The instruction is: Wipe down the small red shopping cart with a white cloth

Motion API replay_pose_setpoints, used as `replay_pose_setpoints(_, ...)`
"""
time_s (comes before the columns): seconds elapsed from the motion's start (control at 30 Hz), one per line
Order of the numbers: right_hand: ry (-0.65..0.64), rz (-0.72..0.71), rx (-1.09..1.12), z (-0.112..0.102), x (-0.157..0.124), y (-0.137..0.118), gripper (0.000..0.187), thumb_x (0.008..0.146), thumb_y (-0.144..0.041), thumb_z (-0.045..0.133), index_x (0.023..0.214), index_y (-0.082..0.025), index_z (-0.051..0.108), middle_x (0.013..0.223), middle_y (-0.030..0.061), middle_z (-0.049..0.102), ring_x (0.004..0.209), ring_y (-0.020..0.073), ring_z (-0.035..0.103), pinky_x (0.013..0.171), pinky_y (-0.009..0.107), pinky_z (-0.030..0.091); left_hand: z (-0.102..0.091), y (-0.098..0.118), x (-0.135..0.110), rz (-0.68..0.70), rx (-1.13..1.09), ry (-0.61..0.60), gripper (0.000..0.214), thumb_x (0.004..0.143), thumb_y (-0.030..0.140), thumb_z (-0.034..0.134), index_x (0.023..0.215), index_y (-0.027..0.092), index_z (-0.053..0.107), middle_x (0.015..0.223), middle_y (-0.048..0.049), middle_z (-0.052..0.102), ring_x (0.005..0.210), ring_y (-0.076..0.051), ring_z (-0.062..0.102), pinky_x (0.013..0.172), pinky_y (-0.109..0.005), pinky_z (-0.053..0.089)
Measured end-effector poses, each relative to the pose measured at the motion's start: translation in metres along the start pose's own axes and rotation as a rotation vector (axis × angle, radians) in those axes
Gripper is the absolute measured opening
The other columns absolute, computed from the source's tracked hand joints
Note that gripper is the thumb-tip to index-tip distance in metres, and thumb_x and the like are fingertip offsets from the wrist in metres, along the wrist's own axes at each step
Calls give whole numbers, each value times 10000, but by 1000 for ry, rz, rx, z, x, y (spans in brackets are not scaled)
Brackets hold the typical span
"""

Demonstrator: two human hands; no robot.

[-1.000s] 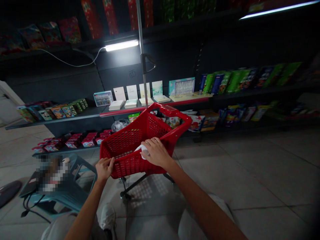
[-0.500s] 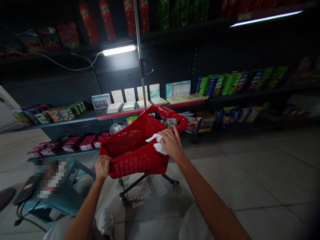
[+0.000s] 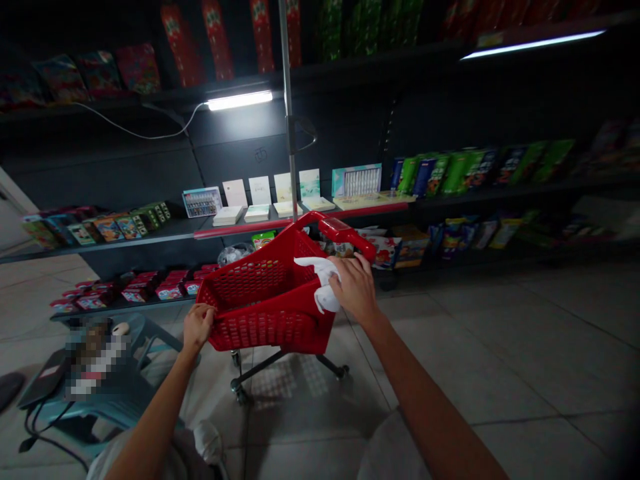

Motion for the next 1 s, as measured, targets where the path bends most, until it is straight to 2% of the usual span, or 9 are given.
replay_pose_setpoints(0.1, -45, -37, 26, -6, 2, -3, 409, 948, -207, 465, 1333, -164, 597, 1071, 95, 726, 985, 239, 609, 1045, 393, 348, -12, 22, 5, -4, 87, 3, 266, 890, 314, 460, 871, 226, 711, 1039, -77, 734, 1062, -272, 634, 960, -383, 474)
replay_pose_setpoints(0.2, -99, -14, 28, -11, 6, -9, 404, 977, -222, 447, 1356, -169, 577, 1042, 100, 743, 945, 238, 636, 991, 368, 353, -19, 85, -4, 159, 87, 56, 246, 947, 314, 454, 967, 235, 686, 1106, -71, 706, 1107, -259, 614, 1000, -388, 450)
replay_pose_setpoints(0.33, -228, 56, -9, -20, 13, -30, 349, 973, -240, 495, 1305, -188, 589, 1026, 105, 763, 910, 242, 667, 913, 348, 376, 6, 180, -28, 362, -8, -51, 265, 1014, 306, 405, 1086, 245, 653, 1084, -67, 704, 1032, -221, 635, 896, -345, 477)
replay_pose_setpoints(0.4, -330, 66, -28, -22, 16, -42, 305, 965, -241, 520, 1256, -219, 609, 1063, 91, 762, 891, 232, 678, 860, 333, 392, 18, 210, -37, 431, 23, -61, 227, 1010, 331, 452, 1080, 241, 648, 1009, -70, 718, 902, -217, 648, 811, -343, 460)
replay_pose_setpoints(0.47, -437, 51, -14, -21, 20, -53, 280, 966, -237, 526, 1229, -250, 622, 1118, 73, 751, 896, 218, 688, 801, 309, 406, 27, 215, -38, 422, 53, -43, 233, 1014, 338, 450, 902, 237, 628, 808, -48, 686, 734, -199, 613, 702, -328, 415)
replay_pose_setpoints(0.53, -527, 28, 29, -15, 26, -60, 274, 963, -223, 534, 1215, -265, 633, 1150, 60, 741, 927, 211, 700, 753, 285, 414, 29, 208, -38, 412, 57, 3, 308, 1016, 340, 438, 755, 236, 563, 674, -28, 622, 630, -179, 562, 631, -316, 357)
replay_pose_setpoints(0.73, -812, -235, 157, 21, 44, -83, 244, 918, -183, 594, 1125, -248, 705, 1068, 47, 765, 953, 202, 720, 740, 233, 448, 20, 176, -40, 388, 33, 160, 396, 1001, 358, 457, 630, 222, 482, 573, -18, 555, 562, -153, 509, 596, -308, 294)
replay_pose_setpoints(0.83, -848, -340, 83, 35, 55, -94, 210, 879, -155, 628, 1045, -223, 738, 1056, 78, 764, 927, 220, 725, 755, 259, 475, 17, 170, -43, 384, 14, 183, 419, 1004, 369, 462, 614, 218, 490, 567, -18, 559, 562, -148, 515, 603, -306, 305)
replay_pose_setpoints(1.0, -892, -319, -141, 70, 80, -88, 227, 795, -98, 689, 972, -216, 764, 945, 120, 773, 845, 267, 732, 766, 354, 514, 13, 158, -45, 391, -25, 181, 460, 1005, 386, 437, 579, 220, 483, 540, -22, 548, 537, -148, 500, 597, -316, 313)
Point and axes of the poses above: each hand's wrist, its own x-axis towards the middle knuckle, its own z-axis out of the palm, y = z × x, the point moved 9 cm from there along x, towards the middle knuckle
